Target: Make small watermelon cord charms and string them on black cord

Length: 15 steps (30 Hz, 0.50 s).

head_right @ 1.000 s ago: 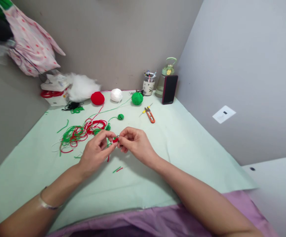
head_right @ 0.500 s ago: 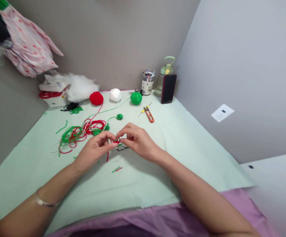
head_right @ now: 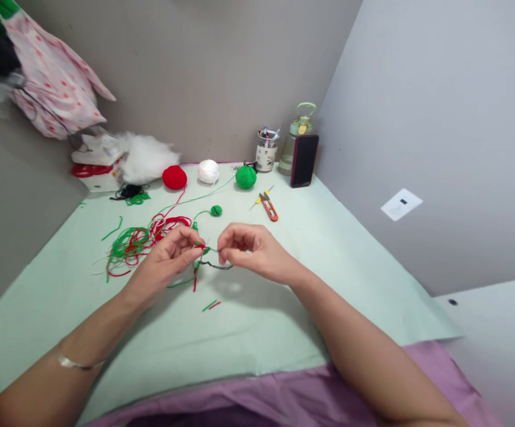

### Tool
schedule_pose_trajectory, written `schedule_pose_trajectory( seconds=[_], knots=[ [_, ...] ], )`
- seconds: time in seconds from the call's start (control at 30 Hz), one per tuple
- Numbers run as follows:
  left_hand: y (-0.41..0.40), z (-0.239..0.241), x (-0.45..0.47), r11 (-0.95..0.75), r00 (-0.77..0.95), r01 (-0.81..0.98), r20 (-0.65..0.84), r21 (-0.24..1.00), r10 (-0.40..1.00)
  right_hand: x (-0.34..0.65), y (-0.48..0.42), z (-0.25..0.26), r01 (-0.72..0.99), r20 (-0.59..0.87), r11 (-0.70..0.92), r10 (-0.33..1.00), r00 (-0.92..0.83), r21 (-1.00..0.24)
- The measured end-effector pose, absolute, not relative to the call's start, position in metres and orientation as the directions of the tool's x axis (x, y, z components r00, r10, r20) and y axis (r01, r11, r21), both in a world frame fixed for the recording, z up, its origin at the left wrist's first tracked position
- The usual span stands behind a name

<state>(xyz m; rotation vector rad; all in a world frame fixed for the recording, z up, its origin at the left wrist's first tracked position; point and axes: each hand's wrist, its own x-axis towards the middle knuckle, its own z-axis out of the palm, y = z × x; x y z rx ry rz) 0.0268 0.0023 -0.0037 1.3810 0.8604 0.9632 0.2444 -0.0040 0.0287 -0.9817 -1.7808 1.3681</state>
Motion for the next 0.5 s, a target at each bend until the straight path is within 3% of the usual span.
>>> schedule_pose_trajectory(
  seconds=[0.07,0.2,0.43,0.5],
  knots=[
    [0.002,-0.004,0.028,-0.085,0.355,-0.041,0.094,0.996,0.93,0.246,-0.002,0.032,0.205,-0.033,0.108,0.813,-0.582,-0.973],
    [0.001,-0.006,0.028,-0.092,0.357,-0.012,0.091,0.996,0.93,0.243,0.003,0.027,0.211,0.002,0.085,0.931,-0.364,-0.974],
    [-0.002,-0.011,0.029,-0.075,0.416,0.085,0.033,0.994,0.909,0.229,0.003,0.011,0.003,-0.198,-0.216,0.893,-0.403,-0.976],
    [-0.003,-0.009,0.03,-0.045,0.463,0.064,0.01,0.997,0.886,0.23,0.007,0.009,-0.08,-0.225,-0.267,0.913,-0.339,-0.961]
  ],
)
